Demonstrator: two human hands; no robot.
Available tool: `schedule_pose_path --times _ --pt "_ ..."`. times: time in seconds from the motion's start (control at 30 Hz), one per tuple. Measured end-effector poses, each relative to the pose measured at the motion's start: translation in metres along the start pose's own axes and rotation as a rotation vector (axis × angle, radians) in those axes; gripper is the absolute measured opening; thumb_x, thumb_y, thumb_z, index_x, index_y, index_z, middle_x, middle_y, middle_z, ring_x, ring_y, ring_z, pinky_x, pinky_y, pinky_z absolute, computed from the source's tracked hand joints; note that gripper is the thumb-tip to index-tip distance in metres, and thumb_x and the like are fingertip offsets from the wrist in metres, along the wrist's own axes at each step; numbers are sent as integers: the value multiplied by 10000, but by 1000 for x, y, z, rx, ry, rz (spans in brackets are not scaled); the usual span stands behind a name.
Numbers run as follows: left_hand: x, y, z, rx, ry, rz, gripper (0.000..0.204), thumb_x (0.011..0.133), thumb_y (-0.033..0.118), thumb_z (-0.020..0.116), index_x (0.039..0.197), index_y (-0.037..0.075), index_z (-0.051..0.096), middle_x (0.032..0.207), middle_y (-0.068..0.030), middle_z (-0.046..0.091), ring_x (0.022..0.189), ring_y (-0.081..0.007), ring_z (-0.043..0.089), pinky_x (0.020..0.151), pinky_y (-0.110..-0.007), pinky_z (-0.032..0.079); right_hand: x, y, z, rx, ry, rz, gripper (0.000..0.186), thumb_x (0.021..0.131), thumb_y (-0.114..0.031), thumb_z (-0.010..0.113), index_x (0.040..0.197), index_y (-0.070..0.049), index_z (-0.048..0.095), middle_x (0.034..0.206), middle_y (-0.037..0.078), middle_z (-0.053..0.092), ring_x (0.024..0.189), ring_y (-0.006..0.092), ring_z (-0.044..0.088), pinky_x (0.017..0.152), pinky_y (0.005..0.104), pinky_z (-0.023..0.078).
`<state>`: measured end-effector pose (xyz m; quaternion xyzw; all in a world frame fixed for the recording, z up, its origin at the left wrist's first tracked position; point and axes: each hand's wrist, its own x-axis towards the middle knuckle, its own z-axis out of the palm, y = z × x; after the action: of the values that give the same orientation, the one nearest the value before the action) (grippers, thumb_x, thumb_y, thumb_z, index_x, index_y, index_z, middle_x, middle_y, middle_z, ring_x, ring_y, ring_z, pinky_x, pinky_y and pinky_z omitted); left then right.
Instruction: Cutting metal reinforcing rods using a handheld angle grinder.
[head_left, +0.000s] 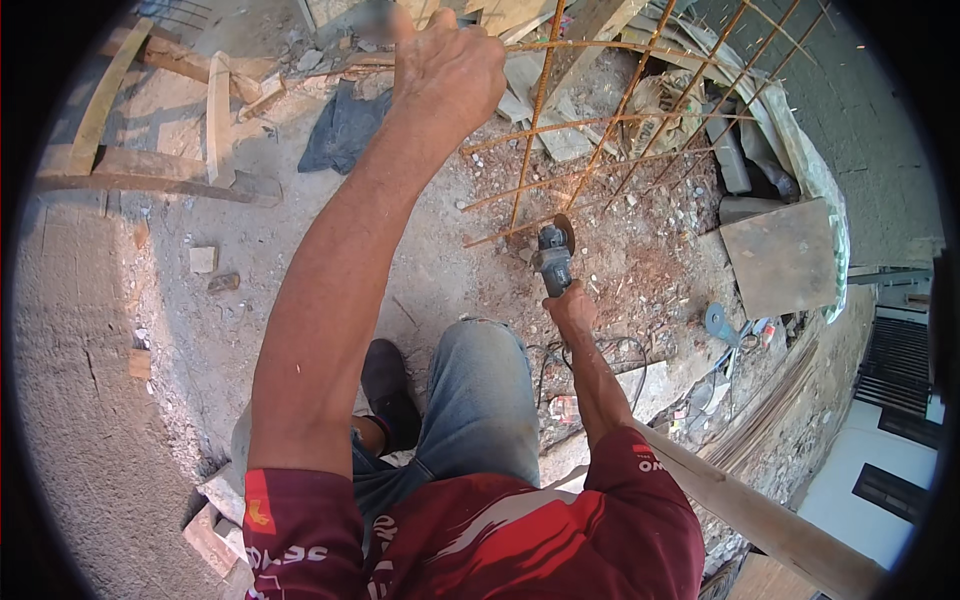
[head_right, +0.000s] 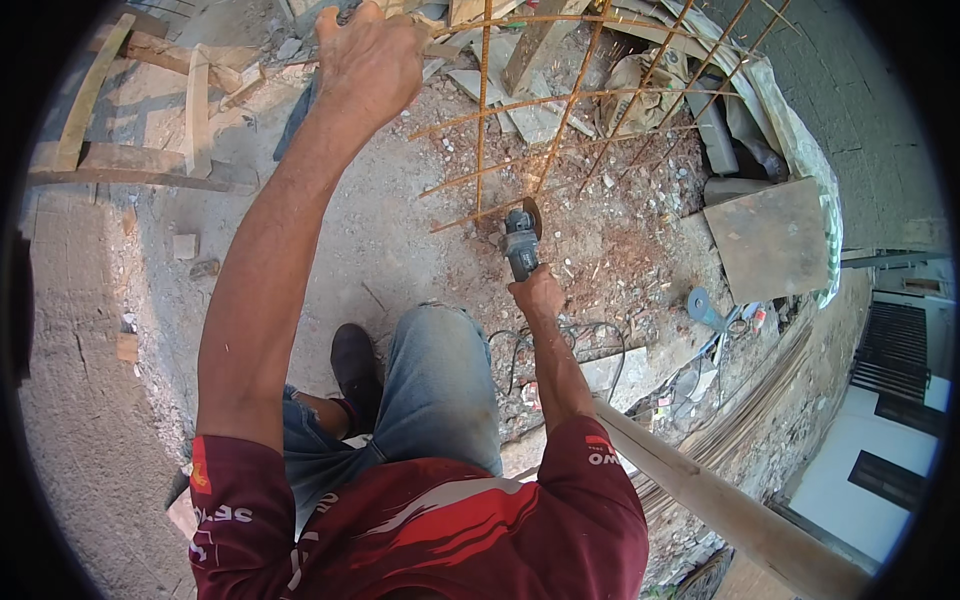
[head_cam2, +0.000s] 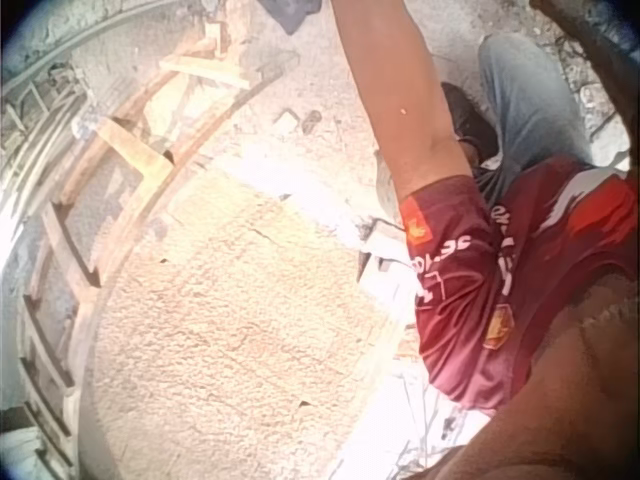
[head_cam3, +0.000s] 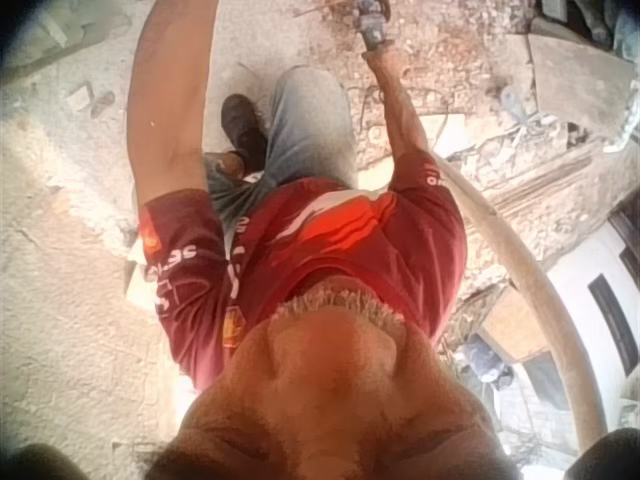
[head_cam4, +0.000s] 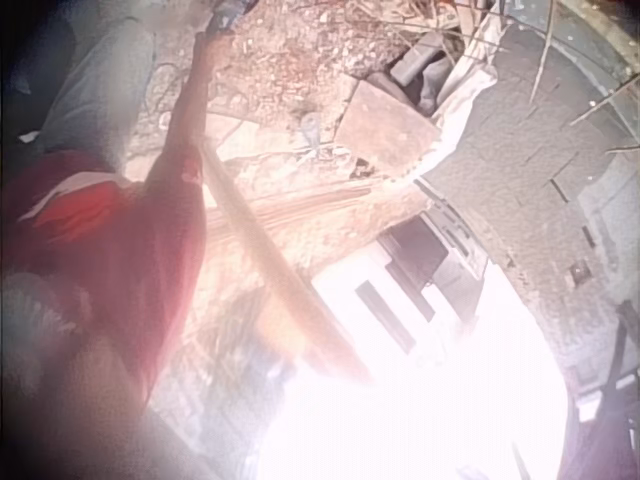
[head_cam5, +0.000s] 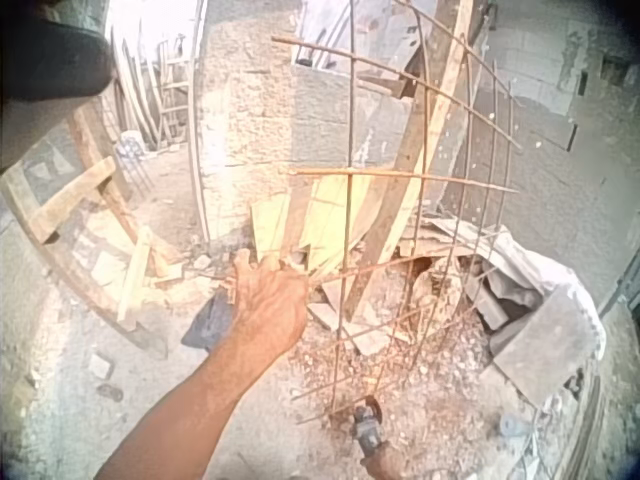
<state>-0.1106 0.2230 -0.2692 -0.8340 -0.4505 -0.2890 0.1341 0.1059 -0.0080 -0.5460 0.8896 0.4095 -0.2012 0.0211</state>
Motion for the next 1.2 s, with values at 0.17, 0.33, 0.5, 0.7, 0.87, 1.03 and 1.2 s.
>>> schedule_pose_path --times 0.17,0.33,0.5,0.7,0.87,1.03,1.2 --pt "-3 -2 4 -107 43 -11 204 781 102 516 807 27 704 832 -152 673 1007 -301 554 881 -570 310 -6 -4 -7 36 -15 8 592 630 -303 749 1085 18 548 944 238 668 908 377 659 803 449 512" --pt "0 0 -3 -68 -44 -27 201 781 98 518 808 34 706 843 -147 675 1009 -304 551 901 -580 306 -4 -1 -6 48 6 5 598 627 -300 753 1098 5 547 971 230 664 914 375 657 807 454 513" --pt "-4 3 -5 -53 53 22 197 780 97 520 802 36 706 835 -141 673 984 -308 554 901 -570 312 -3 -2 -10 -17 -29 50 595 631 -313 746 1099 -4 548 974 217 667 921 380 653 808 459 513" --pt "0 0 -3 -96 -13 -19 201 779 96 520 799 16 703 804 -139 671 964 -309 557 876 -568 321 -5 -3 -10 -22 -30 25 597 636 -320 727 1112 -7 546 981 222 666 921 381 655 808 453 515" --pt "-1 -1 -2 -79 32 14 199 774 103 524 781 17 702 779 -142 668 953 -300 557 835 -540 328 -3 -2 -7 -25 -9 12 590 634 -318 725 1098 2 554 981 227 665 921 382 654 813 454 515" --pt "-1 0 -3 -55 33 34 193 770 108 532 792 44 713 779 -127 670 961 -294 554 831 -538 325 1 1 -1 -25 -16 27 572 631 -316 725 1077 4 564 964 234 667 922 385 653 811 458 515" --pt "1 0 -7 -41 -63 7 196 774 112 536 814 80 725 781 -111 673 979 -284 548 838 -543 320 3 4 4 4 -1 -3 572 634 -315 733 1076 5 563 970 234 666 922 394 650 812 462 516"
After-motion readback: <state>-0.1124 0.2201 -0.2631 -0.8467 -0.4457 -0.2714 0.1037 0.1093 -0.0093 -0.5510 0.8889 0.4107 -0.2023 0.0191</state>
